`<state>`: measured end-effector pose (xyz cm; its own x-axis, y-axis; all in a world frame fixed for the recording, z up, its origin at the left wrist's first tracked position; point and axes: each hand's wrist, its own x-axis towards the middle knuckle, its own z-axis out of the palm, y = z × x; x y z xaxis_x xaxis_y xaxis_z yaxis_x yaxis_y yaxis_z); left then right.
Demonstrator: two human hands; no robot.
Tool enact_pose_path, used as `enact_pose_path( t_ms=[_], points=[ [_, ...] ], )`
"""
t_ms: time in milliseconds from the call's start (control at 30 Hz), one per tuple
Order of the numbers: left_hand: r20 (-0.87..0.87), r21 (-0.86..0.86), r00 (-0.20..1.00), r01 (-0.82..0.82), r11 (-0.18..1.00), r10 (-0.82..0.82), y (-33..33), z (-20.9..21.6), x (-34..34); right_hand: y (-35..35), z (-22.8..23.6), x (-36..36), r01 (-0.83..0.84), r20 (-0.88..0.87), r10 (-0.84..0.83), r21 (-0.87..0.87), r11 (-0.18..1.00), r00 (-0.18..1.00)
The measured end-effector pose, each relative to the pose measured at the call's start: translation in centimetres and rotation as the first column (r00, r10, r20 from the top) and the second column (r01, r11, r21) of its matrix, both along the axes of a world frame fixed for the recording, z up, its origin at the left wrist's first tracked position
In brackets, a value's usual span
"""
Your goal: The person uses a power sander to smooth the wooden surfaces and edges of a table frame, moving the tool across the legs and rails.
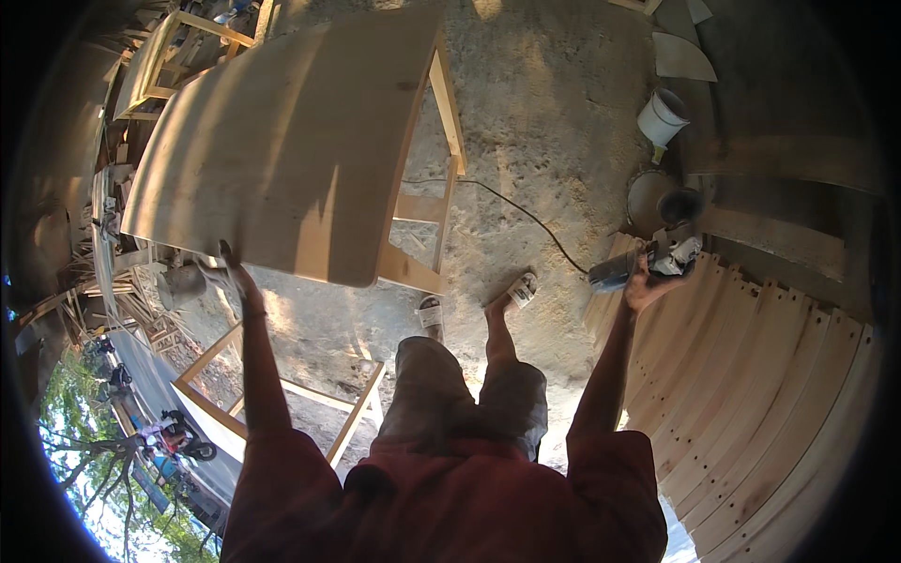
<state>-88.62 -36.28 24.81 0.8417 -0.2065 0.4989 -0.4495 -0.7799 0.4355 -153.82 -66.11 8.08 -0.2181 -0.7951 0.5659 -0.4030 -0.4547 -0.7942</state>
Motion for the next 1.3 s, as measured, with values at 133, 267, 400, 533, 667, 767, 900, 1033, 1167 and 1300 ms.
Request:
enact_pose_path(
  t_ms=[133, 267, 400, 533, 667, 767, 900, 1033, 1167, 1300],
  points=[
    [-0.547, -0.787, 0.606, -0.139, 0.601, -0.577, 1.5, -5.1, -11.2, 1.4, 5.7, 1.0, -0.024, 0.198, -0.074, 0.45, 0.893, 0.977],
    [-0.522, -0.846, 0.676, -0.336, 0.414, -0.519, 1.4, -4.9, -15.2, 2.7, 6.4, 1.9, -0.212, 0.395, -0.008, 0.51, 0.834, 0.919],
    [-0.564, -0.767, 0.783, -0.378, 0.519, -0.263, 8.4, -11.3, -16.3, 1.3, 8.7, 5.4, -0.287, 0.432, -0.04, 0.662, 0.692, 0.901],
    [-0.661, -0.746, 0.673, -0.635, 0.2, -0.332, 7.4, -5.3, -18.8, -0.9, 11.7, 10.5, -0.189, 0.254, -0.017, 0.761, 0.621, 0.967],
    [-0.692, -0.675, 0.719, -0.673, 0.303, 0.057, 12.4, -10.0, -20.1, -3.6, 9.9, 11.8, -0.3, 0.273, 0.141, 0.723, 0.622, 0.952],
    [-0.665, -0.743, 0.719, -0.663, 0.087, -0.203, 14.7, -11.2, -20.6, -5.4, 10.4, 14.3, -0.274, 0.299, 0.047, 0.786, 0.554, 0.953],
    [-0.683, -0.723, 0.727, -0.66, 0.205, -0.071, 19.1, -16.2, -21.8, -8.7, 9.0, 14.8, -0.364, 0.291, 0.223, 0.801, 0.476, 0.931],
    [-0.76, -0.6, 0.641, -0.756, 0.261, 0.108, 21.8, -20.2, -24.6, -12.3, 9.5, 21.3, -0.452, 0.211, 0.51, 0.791, 0.412, 0.834],
    [-0.527, -0.154, 0.566, -0.797, 0.584, 0.634, 15.5, -4.6, -27.3, -13.8, 11.8, 24.6, -0.484, 0.202, 0.551, 0.76, 0.433, 0.81],
    [-0.696, -0.421, 0.681, -0.643, 0.64, 0.226, 2.3, -2.7, -35.0, -15.0, 11.7, 27.3, -0.537, 0.235, 0.614, 0.759, 0.369, 0.753]
  ],
)
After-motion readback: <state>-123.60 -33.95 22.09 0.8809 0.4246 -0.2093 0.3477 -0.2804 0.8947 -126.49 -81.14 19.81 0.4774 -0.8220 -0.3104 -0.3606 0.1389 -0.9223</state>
